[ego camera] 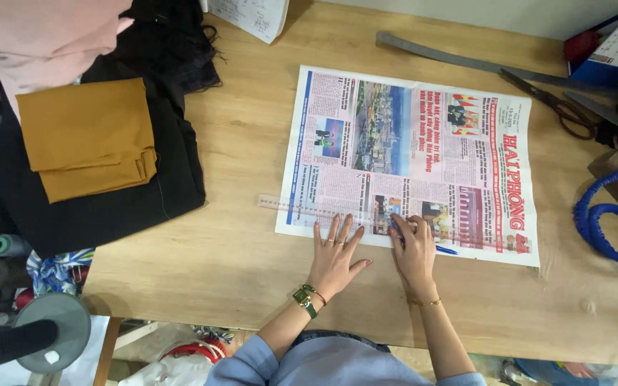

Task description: The person uses a ruler and a blue pen to measure and mark lines on a newspaper spread out on a wooden table. They repeatedly reposition the ruler and draw lines across the paper.

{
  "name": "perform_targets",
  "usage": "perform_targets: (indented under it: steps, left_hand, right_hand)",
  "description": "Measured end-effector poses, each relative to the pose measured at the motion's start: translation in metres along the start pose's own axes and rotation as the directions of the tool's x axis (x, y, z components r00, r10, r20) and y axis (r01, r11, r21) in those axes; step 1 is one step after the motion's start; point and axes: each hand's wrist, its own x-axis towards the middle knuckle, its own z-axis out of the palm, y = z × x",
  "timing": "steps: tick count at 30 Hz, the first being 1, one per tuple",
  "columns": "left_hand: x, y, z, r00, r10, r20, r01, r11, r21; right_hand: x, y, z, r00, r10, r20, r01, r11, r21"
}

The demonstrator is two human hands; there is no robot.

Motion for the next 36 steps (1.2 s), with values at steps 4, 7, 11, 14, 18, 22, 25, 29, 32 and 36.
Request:
perform_targets:
  steps: [4,7,11,14,18,22,25,29,32,36]
  left_hand:
    - [0.001,0.001,-0.007,1.0,0.001,0.007,-0.001,1.0,-0.004]
    - [0.002,0.002,-0.007,1.0,0.002,0.017,-0.002,1.0,-0.011]
    - [-0.001,0.004,0.003,1.0,0.006,-0.007,-0.006,0.999,0.048]
    - [-0.003,0.004,0.012,0.999,0.032,-0.037,-0.029,0.997,0.069]
    - [-0.002,0.003,0.015,0.997,0.047,-0.065,-0.041,0.995,0.091]
    - [-0.001,0.002,0.016,0.995,0.054,-0.084,-0.047,0.995,0.085]
    - [0.0,0.002,0.015,0.996,0.05,-0.076,-0.044,0.995,0.089]
    - [0.0,0.002,0.012,0.999,0.033,-0.04,-0.031,0.998,0.05]
    - [0.0,0.004,0.009,0.999,0.025,-0.026,-0.024,0.998,0.05]
    - [-0.001,0.004,0.007,0.998,0.037,-0.044,-0.034,0.997,0.066]
  right_hand:
    - [0.001,-0.002,0.0,1.0,0.018,0.005,-0.018,1.0,-0.004]
    - [0.002,-0.004,-0.002,0.999,0.033,-0.005,-0.033,0.999,0.0]
    - [0.0,-0.006,-0.005,0.999,0.041,-0.016,-0.041,0.999,-0.001]
    - [-0.001,-0.005,-0.004,0.999,0.04,-0.015,-0.041,0.999,-0.012]
    - [-0.001,-0.004,-0.004,0.999,0.039,-0.025,-0.039,0.999,0.0]
    - [-0.001,-0.006,-0.004,0.999,0.038,-0.03,-0.038,0.999,0.01]
    - [-0.001,-0.004,-0.003,0.999,0.037,-0.037,-0.036,0.999,0.027]
    - [-0.002,-0.002,-0.003,0.999,0.033,-0.042,-0.032,0.999,0.033]
    - [-0.002,-0.001,-0.003,0.998,0.025,-0.05,-0.022,0.999,0.047]
    - [-0.002,-0.003,-0.004,0.998,0.023,-0.058,-0.021,0.999,0.042]
